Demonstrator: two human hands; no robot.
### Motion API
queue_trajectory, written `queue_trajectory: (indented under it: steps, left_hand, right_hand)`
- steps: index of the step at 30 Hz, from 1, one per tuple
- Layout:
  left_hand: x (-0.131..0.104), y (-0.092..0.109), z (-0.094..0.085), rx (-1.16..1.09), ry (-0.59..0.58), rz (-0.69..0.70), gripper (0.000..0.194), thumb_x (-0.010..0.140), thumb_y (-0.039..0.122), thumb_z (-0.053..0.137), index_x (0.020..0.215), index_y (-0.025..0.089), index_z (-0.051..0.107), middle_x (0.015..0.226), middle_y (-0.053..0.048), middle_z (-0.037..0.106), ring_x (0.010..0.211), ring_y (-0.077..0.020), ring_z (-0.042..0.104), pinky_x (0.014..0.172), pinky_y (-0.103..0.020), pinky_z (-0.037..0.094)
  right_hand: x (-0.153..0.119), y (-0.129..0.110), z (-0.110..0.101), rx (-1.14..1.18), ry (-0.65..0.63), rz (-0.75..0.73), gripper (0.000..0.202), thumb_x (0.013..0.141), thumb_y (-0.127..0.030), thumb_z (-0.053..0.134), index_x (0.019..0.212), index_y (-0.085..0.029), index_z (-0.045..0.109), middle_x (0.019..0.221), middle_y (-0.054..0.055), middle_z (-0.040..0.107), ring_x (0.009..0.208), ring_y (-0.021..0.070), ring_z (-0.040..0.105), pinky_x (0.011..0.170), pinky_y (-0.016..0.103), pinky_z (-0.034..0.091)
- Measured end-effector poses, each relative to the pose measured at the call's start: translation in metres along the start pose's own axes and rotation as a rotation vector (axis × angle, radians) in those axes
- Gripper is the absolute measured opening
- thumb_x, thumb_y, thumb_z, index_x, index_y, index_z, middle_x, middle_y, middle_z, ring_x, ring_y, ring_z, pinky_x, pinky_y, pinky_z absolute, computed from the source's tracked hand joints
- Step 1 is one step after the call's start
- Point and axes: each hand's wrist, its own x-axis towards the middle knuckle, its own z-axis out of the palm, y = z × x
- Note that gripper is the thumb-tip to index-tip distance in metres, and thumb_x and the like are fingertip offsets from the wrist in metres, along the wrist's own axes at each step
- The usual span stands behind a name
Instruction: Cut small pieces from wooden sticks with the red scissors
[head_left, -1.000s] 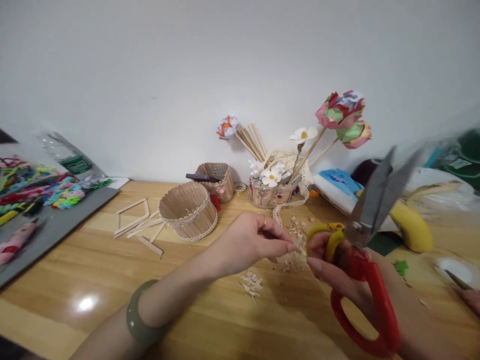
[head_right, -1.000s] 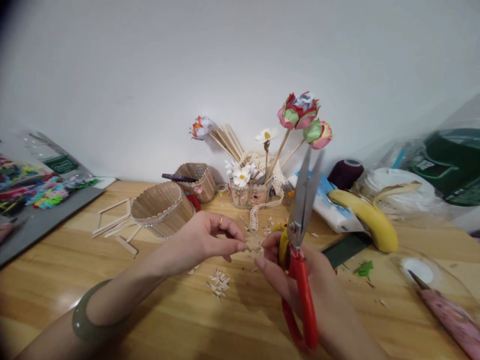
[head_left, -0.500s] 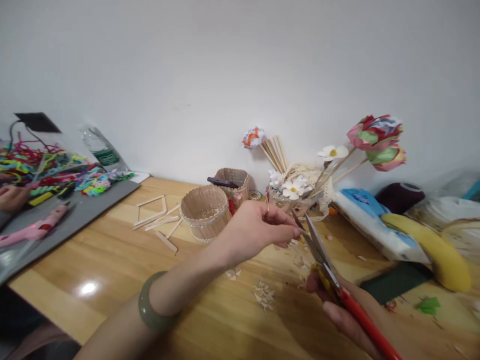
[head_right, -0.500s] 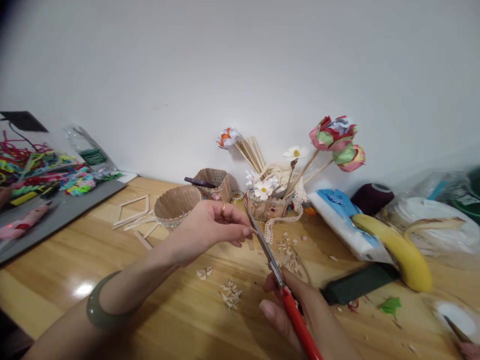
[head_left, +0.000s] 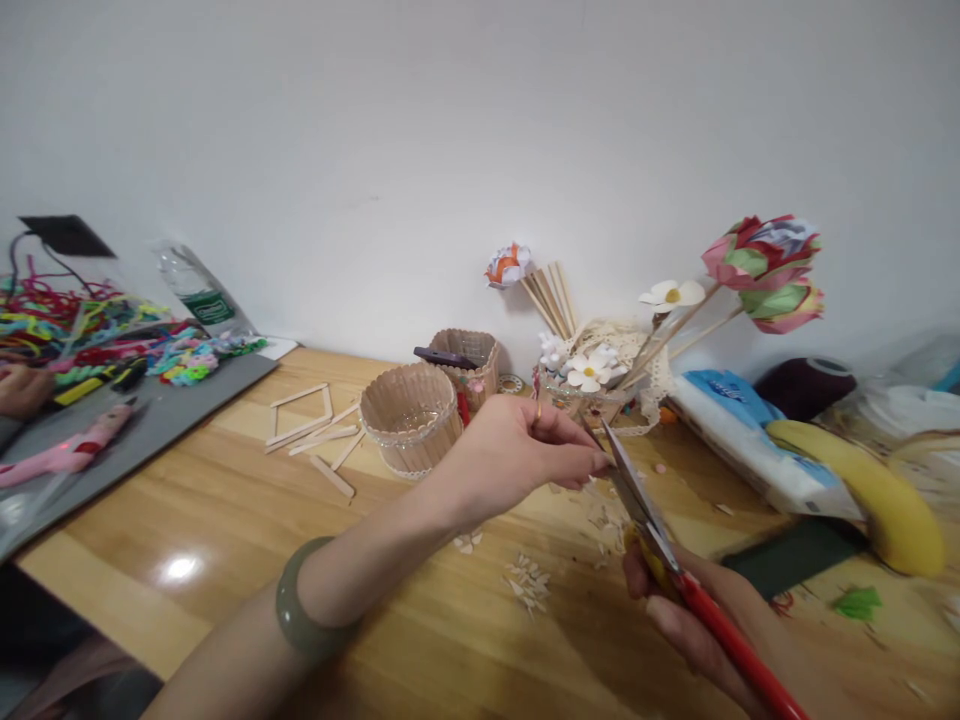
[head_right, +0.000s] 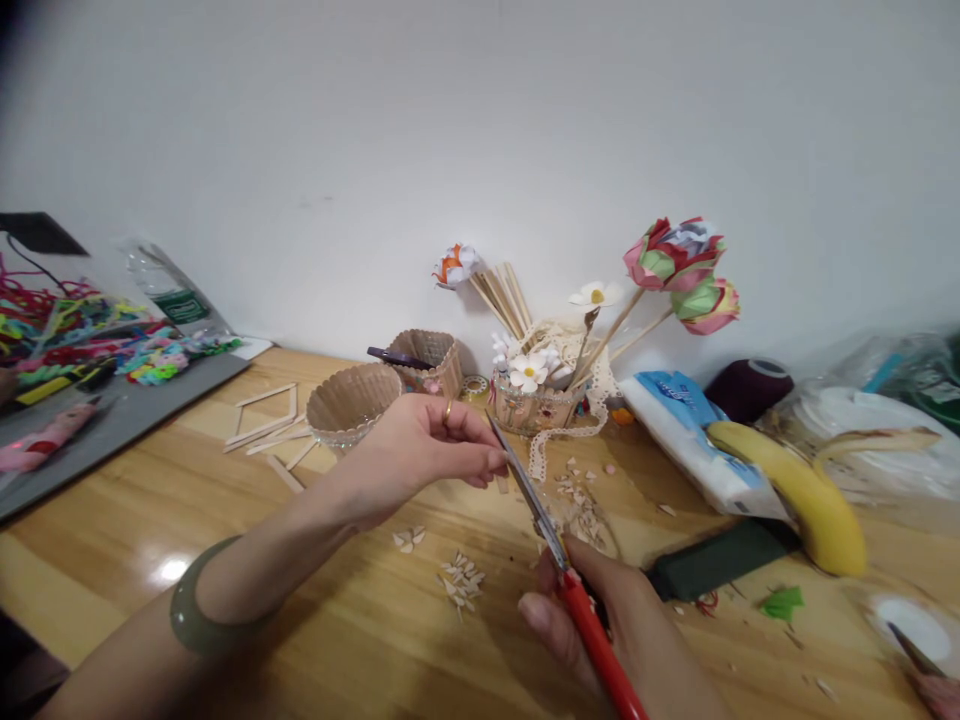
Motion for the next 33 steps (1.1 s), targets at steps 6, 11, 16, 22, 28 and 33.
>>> queue_trajectory:
  steps: [6, 11, 16, 22, 28, 33]
  left_hand:
    - [0.001, 0.001, 0.0, -0.007, 0.013, -0.01, 0.004, 0.064, 0.014, 0.067, 0.061, 0.013, 0.064, 0.053, 0.002, 0.059, 0.052, -0.005, 0.052, 0.056, -0.019, 0.043]
    - [-0.001, 0.001, 0.001, -0.027, 0.013, -0.012, 0.004, 0.063, 0.014, 0.067, 0.061, 0.013, 0.064, 0.054, 0.002, 0.06, 0.053, -0.005, 0.053, 0.057, -0.019, 0.044]
    - [-0.003, 0.002, 0.002, -0.018, 0.018, -0.011, 0.004, 0.063, 0.015, 0.067, 0.061, 0.012, 0.065, 0.055, 0.001, 0.06, 0.054, -0.0063, 0.054, 0.058, -0.021, 0.044]
    - [-0.003, 0.003, 0.003, -0.024, 0.053, -0.013, 0.005, 0.062, 0.016, 0.068, 0.06, 0.013, 0.064, 0.055, 0.001, 0.06, 0.055, -0.0076, 0.053, 0.058, -0.023, 0.043]
    - [-0.004, 0.002, 0.004, 0.01, 0.07, -0.015, 0.004, 0.061, 0.016, 0.067, 0.061, 0.013, 0.065, 0.056, 0.0, 0.061, 0.055, -0.0082, 0.052, 0.058, -0.023, 0.042]
    - [-0.003, 0.002, 0.003, 0.04, 0.081, -0.011, 0.003, 0.061, 0.016, 0.066, 0.061, 0.013, 0.065, 0.055, 0.001, 0.06, 0.055, -0.0084, 0.052, 0.058, -0.023, 0.042]
  right_hand:
    - [-0.004, 0.002, 0.0, -0.008, 0.054, -0.028, 0.049, 0.074, -0.07, 0.045, 0.063, -0.023, 0.054, 0.057, 0.002, 0.057, 0.053, 0.0191, 0.055, 0.051, 0.029, 0.05]
    - [-0.005, 0.007, 0.002, -0.19, 0.062, -0.038, 0.042, 0.079, -0.061, 0.046, 0.06, -0.024, 0.048, 0.054, 0.001, 0.056, 0.051, 0.0188, 0.054, 0.044, 0.027, 0.043]
    - [-0.007, 0.011, 0.003, -0.307, 0.059, -0.017, 0.041, 0.081, -0.058, 0.041, 0.061, -0.023, 0.047, 0.057, 0.002, 0.06, 0.055, 0.02, 0.058, 0.046, 0.026, 0.045]
    - [-0.004, 0.007, -0.004, -0.371, -0.069, 0.04, 0.041, 0.081, -0.059, 0.042, 0.064, -0.022, 0.049, 0.06, 0.002, 0.061, 0.053, 0.019, 0.056, 0.048, 0.027, 0.045]
    - [-0.002, 0.013, -0.002, -0.326, 0.009, 0.026, 0.04, 0.078, -0.057, 0.051, 0.061, -0.021, 0.049, 0.054, 0.0, 0.056, 0.049, 0.0162, 0.052, 0.046, 0.025, 0.042]
    - [0.003, 0.005, 0.005, -0.229, 0.172, -0.038, 0.04, 0.072, -0.059, 0.059, 0.059, -0.022, 0.052, 0.044, -0.004, 0.047, 0.045, 0.0152, 0.049, 0.043, 0.024, 0.041]
